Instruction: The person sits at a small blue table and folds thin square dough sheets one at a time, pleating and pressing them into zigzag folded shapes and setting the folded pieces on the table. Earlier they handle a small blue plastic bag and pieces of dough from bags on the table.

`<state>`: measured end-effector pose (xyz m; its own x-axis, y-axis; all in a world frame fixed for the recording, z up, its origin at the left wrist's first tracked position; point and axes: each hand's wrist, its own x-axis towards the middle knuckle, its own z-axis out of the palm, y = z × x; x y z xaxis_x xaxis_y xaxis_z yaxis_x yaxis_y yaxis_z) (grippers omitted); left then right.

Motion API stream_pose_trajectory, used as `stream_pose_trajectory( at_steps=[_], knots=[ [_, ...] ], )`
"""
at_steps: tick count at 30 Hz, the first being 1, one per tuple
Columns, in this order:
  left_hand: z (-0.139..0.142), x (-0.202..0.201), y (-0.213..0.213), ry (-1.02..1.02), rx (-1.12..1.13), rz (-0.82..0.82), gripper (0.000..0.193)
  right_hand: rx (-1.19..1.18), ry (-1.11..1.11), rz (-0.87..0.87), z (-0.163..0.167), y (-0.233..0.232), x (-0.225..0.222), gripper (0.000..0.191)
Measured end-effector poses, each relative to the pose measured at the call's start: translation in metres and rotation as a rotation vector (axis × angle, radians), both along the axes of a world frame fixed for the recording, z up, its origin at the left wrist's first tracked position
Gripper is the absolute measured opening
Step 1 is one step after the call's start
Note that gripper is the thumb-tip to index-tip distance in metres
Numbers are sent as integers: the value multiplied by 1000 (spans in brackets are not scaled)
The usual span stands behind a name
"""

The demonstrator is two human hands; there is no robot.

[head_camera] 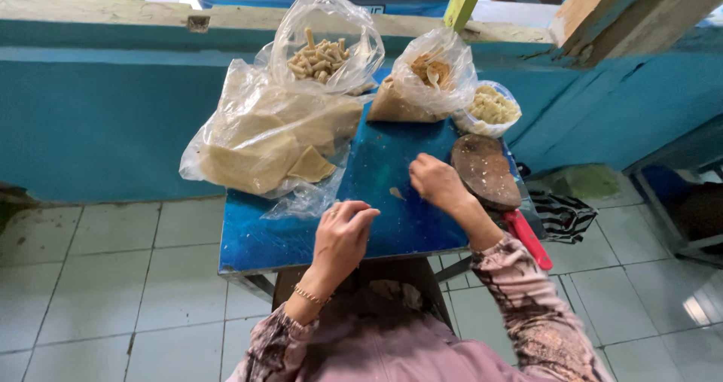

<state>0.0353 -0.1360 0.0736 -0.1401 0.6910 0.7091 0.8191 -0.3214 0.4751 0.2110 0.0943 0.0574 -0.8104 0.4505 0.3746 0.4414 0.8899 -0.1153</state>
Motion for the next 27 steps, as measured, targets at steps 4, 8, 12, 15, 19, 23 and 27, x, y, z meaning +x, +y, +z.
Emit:
stream_pose_trajectory(
  at_steps=[4,8,12,15,19,23,27],
  knots=[
    [-12,12,58,252,-122,-79,17,-120,247,-77,16,-14,20,10],
    [-19,16,114,551,-184,-133,7,-137,356,-177,14,-55,32,8],
    [-27,18,132,813,-176,-175,15,-175,348,-220,13,-87,52,8],
    [-29,25,138,1006,-132,-217,17,-168,343,-206,15,-96,66,8],
    [-33,33,148,1169,-124,-243,20,-137,388,-237,15,-102,75,8],
    [-41,32,155,1202,-85,-257,21,-163,431,-266,12,-108,80,10],
    [-40,20,168,1097,-90,-261,21,-247,481,-296,11,-111,83,10]
  ],
)
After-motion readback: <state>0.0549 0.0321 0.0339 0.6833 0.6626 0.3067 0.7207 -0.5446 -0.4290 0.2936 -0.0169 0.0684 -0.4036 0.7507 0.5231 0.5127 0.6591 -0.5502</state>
